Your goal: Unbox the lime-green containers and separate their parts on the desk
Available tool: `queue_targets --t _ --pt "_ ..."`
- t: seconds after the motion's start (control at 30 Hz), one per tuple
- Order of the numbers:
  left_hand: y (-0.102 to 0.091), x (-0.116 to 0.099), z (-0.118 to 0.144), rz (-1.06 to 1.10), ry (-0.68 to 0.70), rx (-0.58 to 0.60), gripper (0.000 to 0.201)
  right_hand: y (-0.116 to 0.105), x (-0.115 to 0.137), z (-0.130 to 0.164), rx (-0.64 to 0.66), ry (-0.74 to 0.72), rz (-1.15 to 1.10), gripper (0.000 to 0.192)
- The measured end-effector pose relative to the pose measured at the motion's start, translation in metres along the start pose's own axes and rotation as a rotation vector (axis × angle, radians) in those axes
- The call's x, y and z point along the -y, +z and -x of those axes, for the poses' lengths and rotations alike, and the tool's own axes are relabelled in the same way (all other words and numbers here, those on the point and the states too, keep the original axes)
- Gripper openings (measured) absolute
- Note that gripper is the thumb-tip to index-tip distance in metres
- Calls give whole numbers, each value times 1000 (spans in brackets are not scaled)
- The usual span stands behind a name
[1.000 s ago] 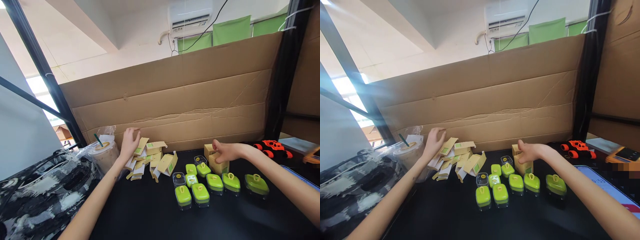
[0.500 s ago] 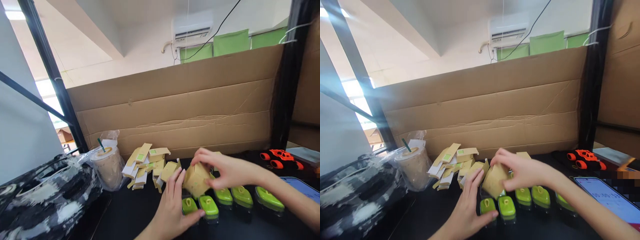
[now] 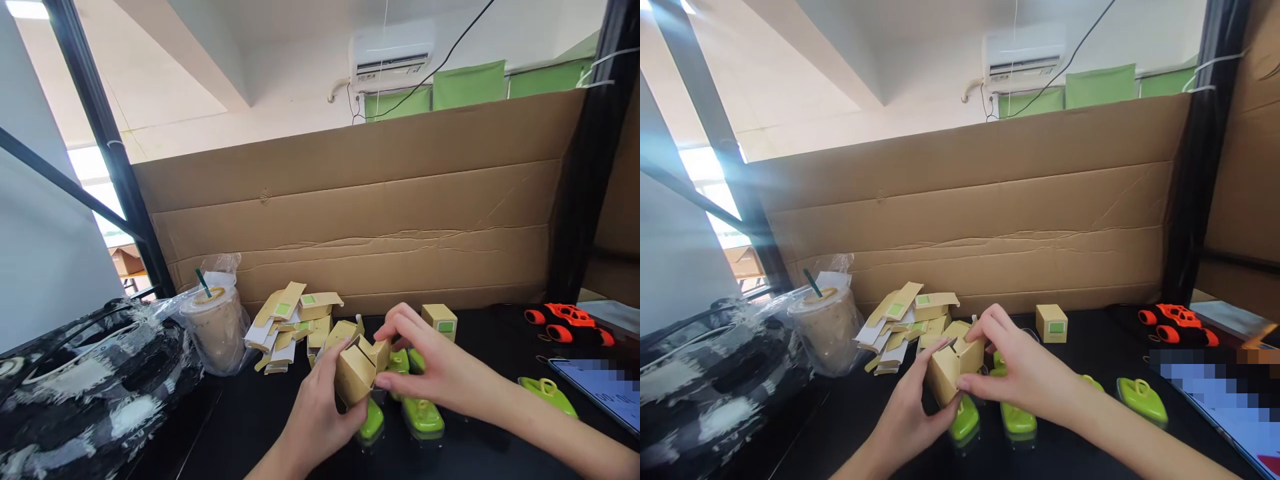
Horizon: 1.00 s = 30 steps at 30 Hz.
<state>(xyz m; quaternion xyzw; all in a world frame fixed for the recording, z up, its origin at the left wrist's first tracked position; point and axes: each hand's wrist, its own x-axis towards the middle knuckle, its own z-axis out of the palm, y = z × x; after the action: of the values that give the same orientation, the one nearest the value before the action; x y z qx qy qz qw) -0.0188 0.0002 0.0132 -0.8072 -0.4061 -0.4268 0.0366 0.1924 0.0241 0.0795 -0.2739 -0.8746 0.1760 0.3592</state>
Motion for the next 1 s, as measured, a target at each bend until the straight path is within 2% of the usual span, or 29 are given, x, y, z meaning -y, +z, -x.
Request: queue_targets --t 0.07,0.17,0.27,0.33,0.43,0.5,0.57,0.7,0.8,0.9,1.0 --pt "-2 3 -1 15 -28 -4 70 -6 1 0 20 -9 24 16" --pt "-4 6 -3 28 -23 -2 74 -11 5 2 151 2 -15 30" --pt "-4 5 -3 46 35 29 73 -7 9 4 247 76 -50 18" --pt "-2 4 -2 57 74 49 68 -1 10 5 227 86 10 8" --pt "1 6 0 88 174 -11 62 7 10 6 198 15 170 22" --pt "1 8 1 104 283 -66 61 12 9 7 182 -34 266 25" --pt "0 10 1 88 352 -71 59 15 9 8 154 -83 356 25" --pt "2 10 1 26 353 -60 45 17 6 9 56 -196 469 35" --pt "5 8 2 83 343 -150 46 16 -1 8 -52 -309 507 39" --pt "7 8 3 139 303 -188 50 14 -7 4 -82 -484 607 32" --pt "5 9 1 105 356 -124 51 16 -10 0 -76 -600 697 19"
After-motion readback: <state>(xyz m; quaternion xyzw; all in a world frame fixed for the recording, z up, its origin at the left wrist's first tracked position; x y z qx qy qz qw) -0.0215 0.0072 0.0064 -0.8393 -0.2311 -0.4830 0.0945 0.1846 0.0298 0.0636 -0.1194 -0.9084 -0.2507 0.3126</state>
